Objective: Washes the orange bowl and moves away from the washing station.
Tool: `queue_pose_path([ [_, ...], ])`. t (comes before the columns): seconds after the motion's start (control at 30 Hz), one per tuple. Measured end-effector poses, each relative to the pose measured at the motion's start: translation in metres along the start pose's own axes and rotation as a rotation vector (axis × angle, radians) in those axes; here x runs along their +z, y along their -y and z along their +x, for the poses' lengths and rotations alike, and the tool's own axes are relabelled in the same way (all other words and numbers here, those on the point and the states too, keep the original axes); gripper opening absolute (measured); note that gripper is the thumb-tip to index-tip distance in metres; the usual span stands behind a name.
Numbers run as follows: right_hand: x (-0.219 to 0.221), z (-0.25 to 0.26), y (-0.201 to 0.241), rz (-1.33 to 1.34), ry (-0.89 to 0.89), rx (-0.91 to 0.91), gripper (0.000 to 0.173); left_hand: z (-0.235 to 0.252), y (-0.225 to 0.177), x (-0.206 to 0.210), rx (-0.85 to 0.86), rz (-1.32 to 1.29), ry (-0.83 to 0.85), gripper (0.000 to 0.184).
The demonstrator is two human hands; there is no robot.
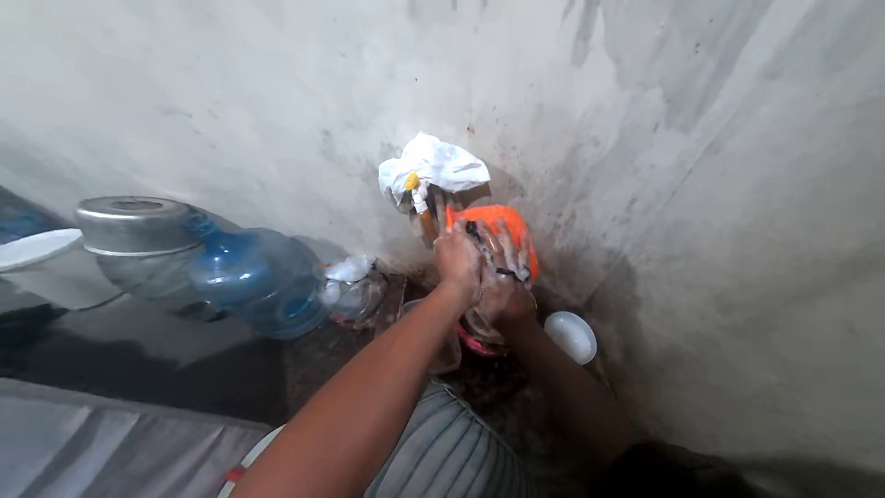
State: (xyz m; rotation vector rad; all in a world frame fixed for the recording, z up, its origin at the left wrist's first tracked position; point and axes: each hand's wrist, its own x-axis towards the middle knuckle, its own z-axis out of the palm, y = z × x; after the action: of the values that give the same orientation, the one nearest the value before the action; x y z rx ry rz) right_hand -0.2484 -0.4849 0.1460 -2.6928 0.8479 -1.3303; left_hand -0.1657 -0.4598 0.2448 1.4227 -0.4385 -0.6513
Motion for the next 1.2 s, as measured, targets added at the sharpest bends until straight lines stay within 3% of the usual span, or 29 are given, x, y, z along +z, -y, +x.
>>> queue_pose_path([
  [0.1, -0.025, 0.033, 0.003, -0.035, 0.125, -0.002, 0.055, 0.001, 0.001, -0.002, 0.003, 0.036, 0.031, 0.058],
  [0.2, -0.053, 0.103, 0.008, -0.051, 0.502, 0.24, 0.036, -0.006, -0.003, -0.004, 0.038, 0.268, 0.026, 0.083],
  [0.27, -0.053, 0.13, 0.001, -0.004, 0.6, 0.263, 0.044, -0.008, -0.001, -0.004, 0.057, 0.307, 0.012, 0.087],
  [0.37, -0.053, 0.102, 0.016, 0.014, 0.43, 0.101, 0.031, -0.001, 0.001, -0.009, 0.021, 0.044, 0.041, 0.083],
  [0.43, -0.045, 0.059, 0.022, 0.042, 0.314, 0.011, 0.038, 0.004, 0.001, -0.015, -0.049, -0.295, 0.134, 0.069],
  [0.5, -0.034, 0.045, 0.026, -0.025, 0.272, -0.08, 0.043, 0.001, -0.002, -0.021, -0.136, -0.45, 0.175, 0.056],
  [0.6, -0.033, 0.055, 0.016, 0.004, 0.307, -0.091, 0.041, 0.002, 0.006, -0.026, -0.117, -0.265, 0.151, 0.063],
  [0.67, -0.041, 0.087, 0.009, 0.037, 0.445, 0.037, 0.039, 0.0, 0.012, -0.028, -0.008, -0.009, 0.178, 0.085],
  [0.77, -0.048, 0.129, -0.009, 0.093, 0.669, 0.199, 0.041, -0.003, -0.001, -0.021, 0.058, 0.263, 0.142, 0.09],
  [0.83, -0.052, 0.123, -0.006, 0.06, 0.624, 0.145, 0.038, 0.0, -0.002, -0.021, 0.072, 0.265, 0.148, 0.09],
  [0.9, -0.056, 0.089, 0.014, -0.012, 0.422, 0.066, 0.036, 0.006, 0.003, -0.022, 0.065, 0.101, 0.192, 0.088],
  [0.97, -0.05, 0.053, 0.03, -0.066, 0.291, -0.004, 0.052, 0.009, 0.005, -0.025, 0.044, -0.095, 0.257, 0.082],
  [1.03, -0.042, 0.042, 0.03, -0.106, 0.205, -0.091, 0.052, 0.009, 0.003, -0.025, 0.025, -0.18, 0.278, 0.079],
  [1.1, -0.048, 0.052, 0.025, -0.119, 0.238, -0.041, 0.054, 0.01, 0.004, -0.023, 0.046, -0.11, 0.266, 0.08],
  [1.2, -0.065, 0.106, 0.011, 0.016, 0.504, 0.251, 0.047, 0.001, -0.001, -0.021, 0.091, 0.184, 0.22, 0.086],
])
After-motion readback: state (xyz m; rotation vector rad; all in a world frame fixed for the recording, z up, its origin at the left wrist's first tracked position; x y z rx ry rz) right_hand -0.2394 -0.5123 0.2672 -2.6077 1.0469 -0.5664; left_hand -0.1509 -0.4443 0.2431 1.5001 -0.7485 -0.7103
